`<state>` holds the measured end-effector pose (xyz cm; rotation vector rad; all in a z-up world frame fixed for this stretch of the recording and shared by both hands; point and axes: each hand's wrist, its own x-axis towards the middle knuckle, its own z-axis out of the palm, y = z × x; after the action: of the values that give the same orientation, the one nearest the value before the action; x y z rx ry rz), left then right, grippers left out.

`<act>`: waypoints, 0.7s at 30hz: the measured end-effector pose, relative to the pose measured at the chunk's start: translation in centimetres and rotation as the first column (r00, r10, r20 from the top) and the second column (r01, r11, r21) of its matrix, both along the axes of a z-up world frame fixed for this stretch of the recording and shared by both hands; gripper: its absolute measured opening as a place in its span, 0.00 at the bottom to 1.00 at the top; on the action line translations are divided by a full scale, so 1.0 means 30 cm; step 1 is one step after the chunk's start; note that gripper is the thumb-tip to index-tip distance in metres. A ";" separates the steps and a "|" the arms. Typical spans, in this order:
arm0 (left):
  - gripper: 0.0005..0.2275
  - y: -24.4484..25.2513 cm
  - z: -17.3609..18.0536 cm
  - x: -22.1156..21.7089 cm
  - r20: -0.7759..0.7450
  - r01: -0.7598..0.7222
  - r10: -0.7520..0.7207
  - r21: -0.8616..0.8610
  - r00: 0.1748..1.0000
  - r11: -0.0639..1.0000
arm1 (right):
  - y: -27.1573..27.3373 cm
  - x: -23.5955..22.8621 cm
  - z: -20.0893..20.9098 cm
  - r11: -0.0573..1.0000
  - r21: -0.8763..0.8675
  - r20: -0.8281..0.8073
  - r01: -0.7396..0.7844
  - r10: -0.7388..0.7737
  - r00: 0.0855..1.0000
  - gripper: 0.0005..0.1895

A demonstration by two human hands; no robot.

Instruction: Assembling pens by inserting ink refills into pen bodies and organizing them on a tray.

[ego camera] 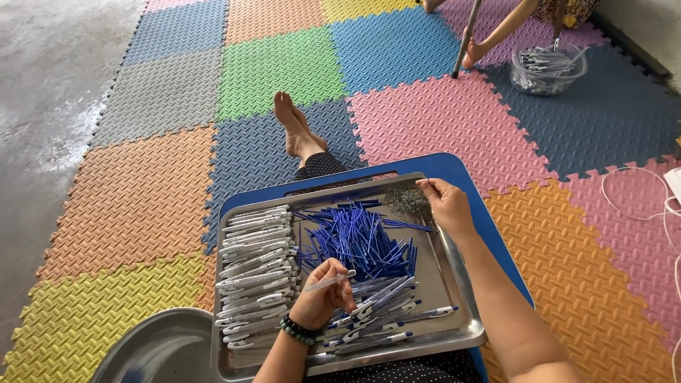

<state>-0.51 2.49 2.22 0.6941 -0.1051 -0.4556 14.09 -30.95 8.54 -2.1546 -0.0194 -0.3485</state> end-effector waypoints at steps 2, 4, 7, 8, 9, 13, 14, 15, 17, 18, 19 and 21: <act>0.13 0.003 0.009 0.000 -0.001 -0.004 0.004 0.003 1.000 1.000 | -0.003 -0.016 0.003 1.000 0.017 0.007 0.003 -0.003 1.000 0.17; 0.13 -0.003 0.018 -0.002 0.020 -0.021 0.020 0.021 1.000 1.000 | -0.017 -0.033 -0.002 0.999 0.036 -0.009 -0.002 0.003 1.000 0.15; 0.14 0.008 0.039 0.003 0.031 -0.009 0.008 0.016 0.999 1.000 | -0.027 -0.094 -0.002 0.998 0.050 -0.074 0.035 -0.031 0.997 0.14; 0.14 0.016 0.052 -0.003 0.030 -0.022 0.021 0.015 0.999 1.000 | -0.032 -0.111 -0.012 0.999 0.049 -0.075 0.022 -0.018 0.997 0.14; 0.11 0.028 0.066 -0.008 0.058 -0.071 0.068 0.058 0.996 0.996 | -0.034 -0.124 -0.023 0.997 0.072 -0.109 0.039 -0.031 0.994 0.13; 0.22 0.114 0.247 -0.026 0.351 -0.405 0.274 0.384 0.895 0.830 | -0.032 -0.156 -0.066 0.987 0.149 -0.073 0.054 -0.043 0.996 0.13; 0.22 0.161 0.272 -0.043 0.343 -0.413 0.287 0.387 0.894 0.825 | -0.032 -0.152 -0.072 0.988 0.148 -0.082 0.041 -0.029 0.996 0.13; 0.34 0.209 0.301 -0.051 0.436 -0.567 0.386 0.440 0.813 0.697 | -0.031 -0.149 -0.077 0.991 0.129 -0.078 0.045 -0.035 0.996 0.12; 0.48 0.288 0.379 -0.079 0.533 -0.698 0.456 0.473 0.712 0.537 | -0.030 -0.146 -0.081 0.992 0.114 -0.076 0.047 -0.039 0.996 0.12; 0.34 0.320 0.427 -0.100 0.610 -0.725 0.407 0.642 0.680 0.248 | -0.028 -0.149 -0.081 0.994 0.096 -0.064 0.045 -0.039 0.997 0.11; 0.25 0.350 0.470 -0.124 0.668 -0.689 0.337 0.722 0.664 -0.073 | -0.030 -0.153 -0.079 0.996 0.074 -0.052 0.044 -0.040 0.998 0.11; 0.18 0.424 0.423 -0.105 0.707 -0.654 0.188 0.704 0.682 -0.278 | -0.022 -0.172 -0.084 0.996 0.068 -0.061 0.053 -0.049 0.997 0.13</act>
<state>-3.67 15.21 14.91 2.3188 0.2611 0.5759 8.94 -31.61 6.02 -2.0986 0.0802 -0.3101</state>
